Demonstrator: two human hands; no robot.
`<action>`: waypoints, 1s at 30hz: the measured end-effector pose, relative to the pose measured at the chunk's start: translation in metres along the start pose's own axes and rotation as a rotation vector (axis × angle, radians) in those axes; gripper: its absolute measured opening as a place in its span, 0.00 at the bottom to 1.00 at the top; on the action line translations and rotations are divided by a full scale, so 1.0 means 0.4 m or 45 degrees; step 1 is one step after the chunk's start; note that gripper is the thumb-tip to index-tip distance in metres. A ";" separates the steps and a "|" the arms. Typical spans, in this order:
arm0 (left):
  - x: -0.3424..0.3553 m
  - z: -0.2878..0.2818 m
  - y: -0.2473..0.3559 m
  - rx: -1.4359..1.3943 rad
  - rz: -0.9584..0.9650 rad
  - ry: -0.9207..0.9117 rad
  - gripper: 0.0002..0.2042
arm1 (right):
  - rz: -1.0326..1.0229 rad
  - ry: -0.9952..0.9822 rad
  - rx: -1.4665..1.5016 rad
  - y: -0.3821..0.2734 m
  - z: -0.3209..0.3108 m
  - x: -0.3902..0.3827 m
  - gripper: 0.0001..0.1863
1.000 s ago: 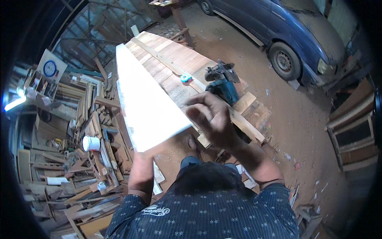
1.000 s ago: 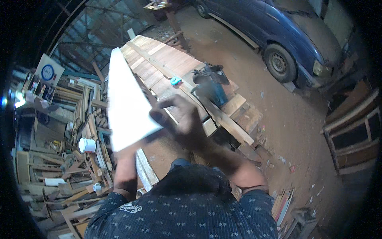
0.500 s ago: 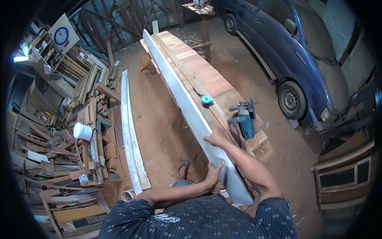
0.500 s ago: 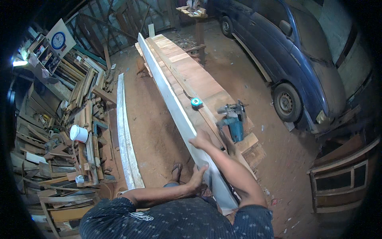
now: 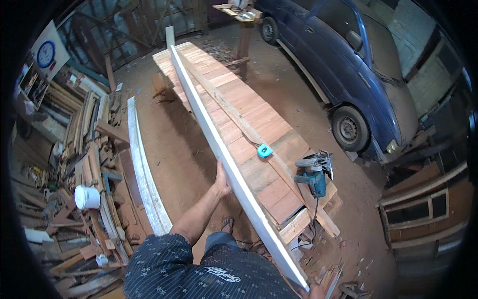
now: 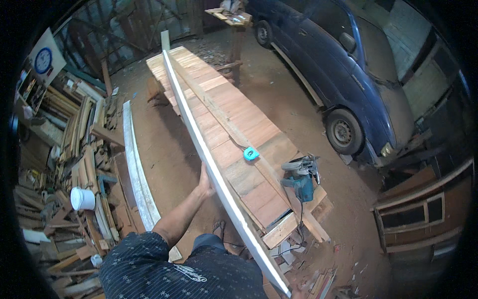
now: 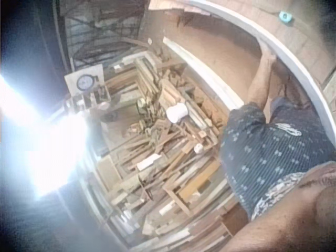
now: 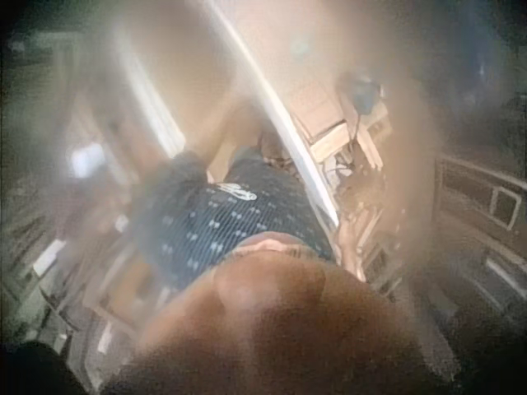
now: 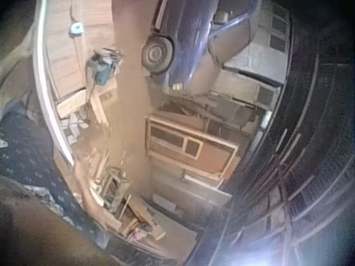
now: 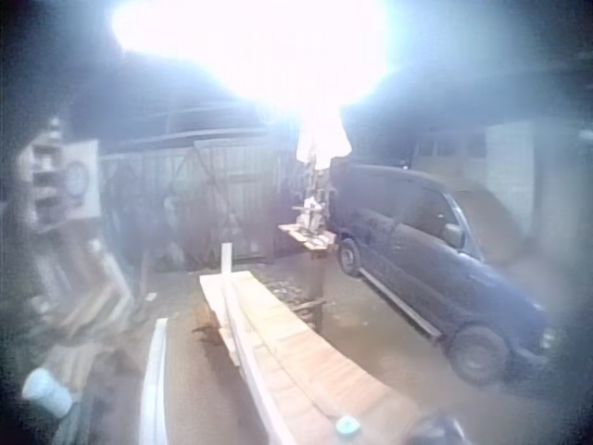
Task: The person measures and marks long white wooden planks with a tape measure and pencil. They then use a circular saw to cut the planks into smaller sections. The person repeatedly measures, marks, and cuts the wood, stacking the finished pieces on a workbench.
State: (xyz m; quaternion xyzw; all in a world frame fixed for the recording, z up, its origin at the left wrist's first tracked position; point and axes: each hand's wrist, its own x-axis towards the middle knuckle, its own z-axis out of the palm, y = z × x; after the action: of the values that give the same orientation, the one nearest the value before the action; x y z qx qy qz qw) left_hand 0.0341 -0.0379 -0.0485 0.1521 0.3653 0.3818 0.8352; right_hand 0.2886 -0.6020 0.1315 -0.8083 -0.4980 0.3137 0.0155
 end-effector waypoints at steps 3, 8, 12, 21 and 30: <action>-0.035 0.029 -0.048 -0.123 0.021 0.051 0.59 | 0.416 -0.013 0.029 -0.025 0.164 -0.076 0.33; -0.124 0.067 -0.047 -0.163 -0.092 0.209 0.56 | 0.614 0.133 -0.063 0.024 0.347 -0.118 0.28; -0.159 0.105 -0.010 -0.040 -0.005 0.160 0.51 | 0.491 0.355 -0.091 0.065 0.454 -0.087 0.30; -0.338 0.140 0.084 0.438 0.084 0.038 0.50 | 0.609 0.233 1.223 0.008 0.759 0.098 0.26; -0.455 0.369 0.004 0.495 0.804 -0.110 0.35 | 0.304 0.507 0.370 -0.010 0.733 0.341 0.35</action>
State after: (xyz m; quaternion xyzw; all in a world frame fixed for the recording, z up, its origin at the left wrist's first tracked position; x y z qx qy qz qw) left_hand 0.0600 -0.1693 0.1436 0.4291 0.3306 0.5372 0.6465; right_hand 0.1740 -0.5733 -0.1696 -0.8964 -0.3361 0.2165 0.1916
